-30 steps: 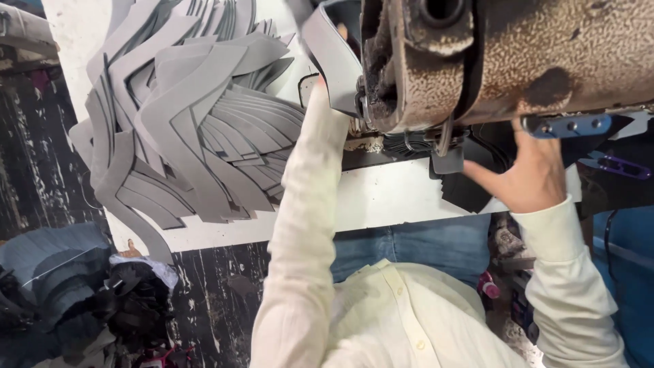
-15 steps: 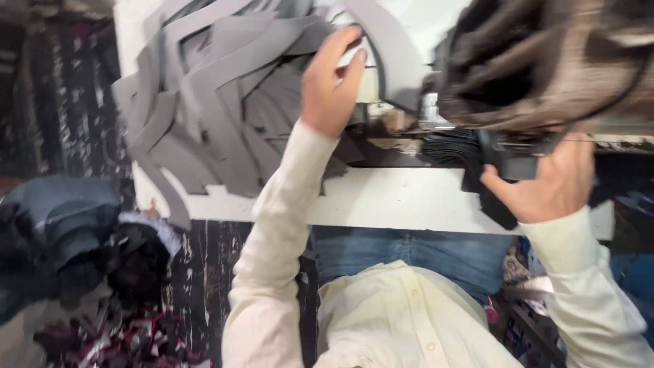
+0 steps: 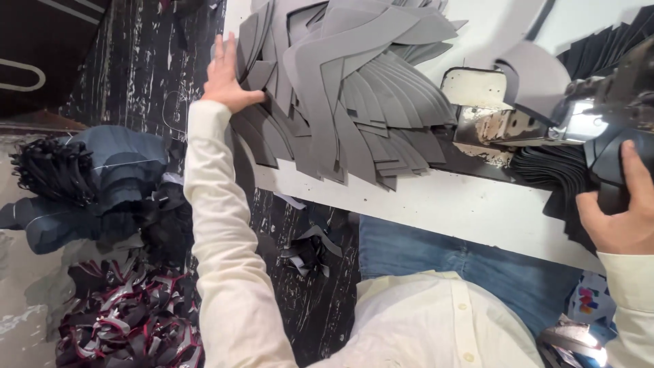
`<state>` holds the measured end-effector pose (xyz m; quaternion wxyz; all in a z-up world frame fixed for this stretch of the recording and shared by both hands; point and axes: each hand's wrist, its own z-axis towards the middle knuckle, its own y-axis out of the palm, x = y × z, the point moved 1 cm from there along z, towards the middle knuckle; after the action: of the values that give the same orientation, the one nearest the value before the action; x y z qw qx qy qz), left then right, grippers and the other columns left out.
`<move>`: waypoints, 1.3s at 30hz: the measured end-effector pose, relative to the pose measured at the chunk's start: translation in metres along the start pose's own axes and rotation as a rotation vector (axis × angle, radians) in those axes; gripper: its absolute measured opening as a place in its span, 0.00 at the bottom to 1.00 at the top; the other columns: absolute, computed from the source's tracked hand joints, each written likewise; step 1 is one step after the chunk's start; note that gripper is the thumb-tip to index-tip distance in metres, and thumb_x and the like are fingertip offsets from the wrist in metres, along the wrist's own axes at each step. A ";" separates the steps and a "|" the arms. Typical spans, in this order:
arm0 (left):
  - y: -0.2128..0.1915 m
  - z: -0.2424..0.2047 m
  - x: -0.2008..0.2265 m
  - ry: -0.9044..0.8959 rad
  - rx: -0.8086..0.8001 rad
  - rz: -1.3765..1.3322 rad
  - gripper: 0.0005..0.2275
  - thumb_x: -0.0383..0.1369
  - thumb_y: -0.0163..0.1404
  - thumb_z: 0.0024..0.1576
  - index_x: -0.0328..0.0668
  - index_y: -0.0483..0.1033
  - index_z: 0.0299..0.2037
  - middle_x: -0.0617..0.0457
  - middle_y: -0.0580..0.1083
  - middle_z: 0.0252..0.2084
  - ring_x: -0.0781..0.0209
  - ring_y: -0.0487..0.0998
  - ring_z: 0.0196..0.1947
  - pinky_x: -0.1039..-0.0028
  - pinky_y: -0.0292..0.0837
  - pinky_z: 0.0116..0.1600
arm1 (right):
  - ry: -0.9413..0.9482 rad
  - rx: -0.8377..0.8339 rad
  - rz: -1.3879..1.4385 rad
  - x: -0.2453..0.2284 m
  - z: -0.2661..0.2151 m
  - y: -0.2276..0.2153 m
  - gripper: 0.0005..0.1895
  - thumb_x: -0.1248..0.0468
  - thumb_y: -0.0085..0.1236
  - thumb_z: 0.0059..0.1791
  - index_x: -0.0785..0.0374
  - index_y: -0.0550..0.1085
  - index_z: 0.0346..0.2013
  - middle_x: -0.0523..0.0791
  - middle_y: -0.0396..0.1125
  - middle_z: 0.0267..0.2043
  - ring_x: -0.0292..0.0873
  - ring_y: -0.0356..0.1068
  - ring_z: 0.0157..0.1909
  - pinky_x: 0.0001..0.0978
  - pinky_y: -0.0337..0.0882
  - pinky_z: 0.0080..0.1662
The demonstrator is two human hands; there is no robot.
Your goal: Stitch various shoe components together using an industrial sewing machine.
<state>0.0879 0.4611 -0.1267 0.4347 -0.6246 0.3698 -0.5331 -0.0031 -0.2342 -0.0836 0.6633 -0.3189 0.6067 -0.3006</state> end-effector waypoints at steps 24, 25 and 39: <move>0.019 0.003 -0.019 -0.080 0.107 0.304 0.29 0.46 0.64 0.49 0.37 0.71 0.56 0.45 0.67 0.52 0.44 0.64 0.56 0.54 0.63 0.57 | -0.174 0.054 -0.006 0.005 0.002 0.004 0.35 0.71 0.64 0.53 0.74 0.61 0.73 0.62 0.66 0.63 0.55 0.71 0.59 0.41 0.71 0.61; 0.022 0.004 -0.020 -0.075 0.109 0.323 0.27 0.45 0.64 0.50 0.37 0.71 0.53 0.44 0.68 0.51 0.44 0.66 0.55 0.54 0.63 0.56 | -0.170 0.062 -0.009 0.003 0.003 0.004 0.35 0.71 0.64 0.53 0.74 0.62 0.73 0.61 0.67 0.62 0.55 0.71 0.59 0.41 0.71 0.61; -0.047 -0.020 0.011 -0.346 -0.275 0.459 0.21 0.33 0.54 0.45 0.35 0.76 0.49 0.30 0.77 0.46 0.30 0.77 0.48 0.52 0.73 0.54 | -0.154 0.083 -0.205 0.013 -0.007 -0.011 0.29 0.65 0.71 0.56 0.73 0.71 0.69 0.60 0.71 0.54 0.54 0.74 0.51 0.38 0.75 0.55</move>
<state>0.0699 0.4641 -0.0779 0.5116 -0.6592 0.4901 -0.2520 -0.0090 -0.2517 -0.0839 0.6862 -0.3739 0.5052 -0.3662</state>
